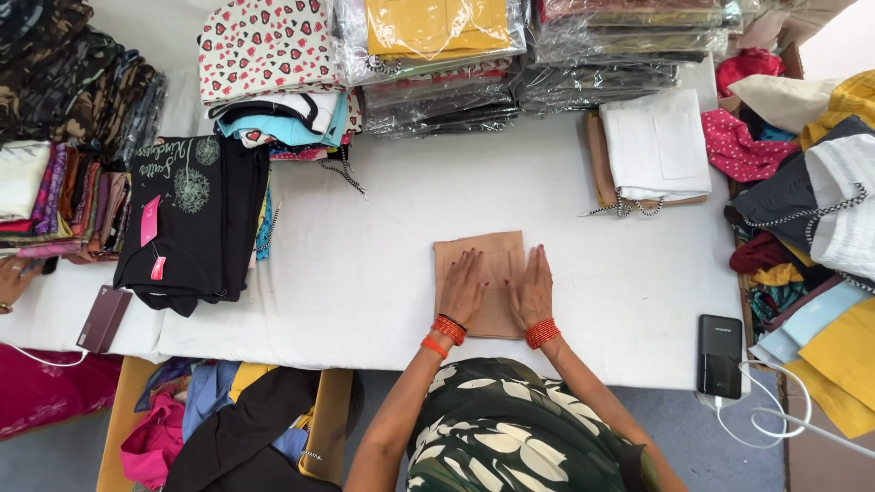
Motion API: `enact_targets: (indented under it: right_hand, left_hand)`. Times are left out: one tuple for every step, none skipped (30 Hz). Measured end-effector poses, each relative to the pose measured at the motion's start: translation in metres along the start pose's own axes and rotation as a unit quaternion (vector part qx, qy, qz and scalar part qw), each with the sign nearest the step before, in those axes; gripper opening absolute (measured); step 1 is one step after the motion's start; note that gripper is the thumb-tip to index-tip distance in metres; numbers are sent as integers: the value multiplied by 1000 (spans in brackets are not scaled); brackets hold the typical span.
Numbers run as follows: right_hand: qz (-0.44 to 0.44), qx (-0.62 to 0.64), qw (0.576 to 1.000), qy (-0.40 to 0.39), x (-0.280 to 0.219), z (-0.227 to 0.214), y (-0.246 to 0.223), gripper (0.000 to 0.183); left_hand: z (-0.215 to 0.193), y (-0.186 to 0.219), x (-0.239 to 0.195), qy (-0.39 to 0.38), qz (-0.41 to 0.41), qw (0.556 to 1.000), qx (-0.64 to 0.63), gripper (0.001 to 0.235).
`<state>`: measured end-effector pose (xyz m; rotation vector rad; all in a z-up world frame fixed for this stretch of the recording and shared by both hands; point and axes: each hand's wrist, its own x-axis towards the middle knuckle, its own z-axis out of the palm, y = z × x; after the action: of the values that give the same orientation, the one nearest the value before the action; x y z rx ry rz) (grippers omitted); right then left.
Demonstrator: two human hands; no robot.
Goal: The person folds a pair of beige pants, followed by a pair of white pants, and finally a pair of dark grey pants on a white table. The person smooths each garment and folds it into a compact rectangle before placing it aside.
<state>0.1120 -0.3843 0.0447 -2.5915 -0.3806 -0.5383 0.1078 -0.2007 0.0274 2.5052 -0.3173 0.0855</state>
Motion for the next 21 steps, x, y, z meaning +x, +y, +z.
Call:
enact_targets:
  right_hand:
    - [2, 0, 1000, -1, -6, 9, 5, 86]
    - [145, 118, 981, -39, -12, 18, 10, 80]
    - [284, 233, 927, -75, -17, 27, 17, 75]
    - [286, 232, 927, -74, -15, 32, 24, 75]
    - [311, 235, 916, -93, -13, 37, 33, 66]
    - [336, 237, 905, -112, -11, 42, 41, 58]
    - [338, 236, 904, -111, -5, 43, 45, 58]
    - [353, 285, 880, -142, 0, 44, 48, 58]
    - [364, 333, 852, -172, 8, 46, 52, 58]
    - [364, 333, 853, -172, 17, 40, 51, 58]
    - [367, 327, 846, -204, 24, 35, 48, 63]
    - [370, 322, 839, -236, 32, 30, 46, 69]
    - [372, 322, 838, -237, 32, 29, 49, 69]
    - [387, 307, 831, -254, 33, 28, 52, 69]
    - [403, 292, 824, -271, 32, 27, 55, 70]
    - [405, 291, 823, -272, 30, 22, 57, 70]
    - [419, 273, 823, -268, 29, 18, 59, 67]
    - [433, 255, 823, -265, 28, 14, 60, 65]
    - [433, 254, 823, -265, 24, 17, 64, 65]
    - [418, 239, 832, -276, 19, 20, 68, 54]
    - [404, 223, 839, -288, 13, 23, 72, 47]
  left_hand:
    - [3, 0, -3, -2, 0, 1000, 0, 61]
    - [6, -1, -5, -15, -1, 996, 88, 63]
    - [9, -1, -6, -27, 0, 984, 176, 65]
    - [-11, 9, -4, -28, 2, 984, 176, 65]
    - [-31, 19, -2, -126, -107, 973, 162, 64]
    - [-50, 29, 1, -220, -215, 940, 146, 63]
    - [-41, 17, -8, -222, -213, 940, 146, 63]
    - [-32, 6, -17, -171, -206, 952, 150, 61]
    - [-23, -6, -25, -117, -199, 961, 153, 60]
    - [-15, -14, -30, -116, -198, 961, 152, 60]
    - [-8, -21, -35, -74, -181, 971, 138, 61]
    - [0, -29, -41, -30, -164, 978, 123, 62]
    - [-2, -30, -42, -32, -164, 978, 123, 62]
    - [-3, -31, -43, -18, -160, 982, 103, 61]
    - [-4, -31, -45, -4, -156, 984, 82, 60]
    - [-3, -31, -47, -6, -157, 984, 81, 60]
    - [-4, -32, -49, 14, -144, 987, 71, 58]
    - [-5, -32, -51, 33, -130, 989, 62, 57]
    - [-8, -32, -50, 33, -131, 989, 61, 57]
    - [-11, -32, -49, 30, -163, 986, 30, 52]
    - [-14, -31, -49, 26, -195, 981, -2, 47]
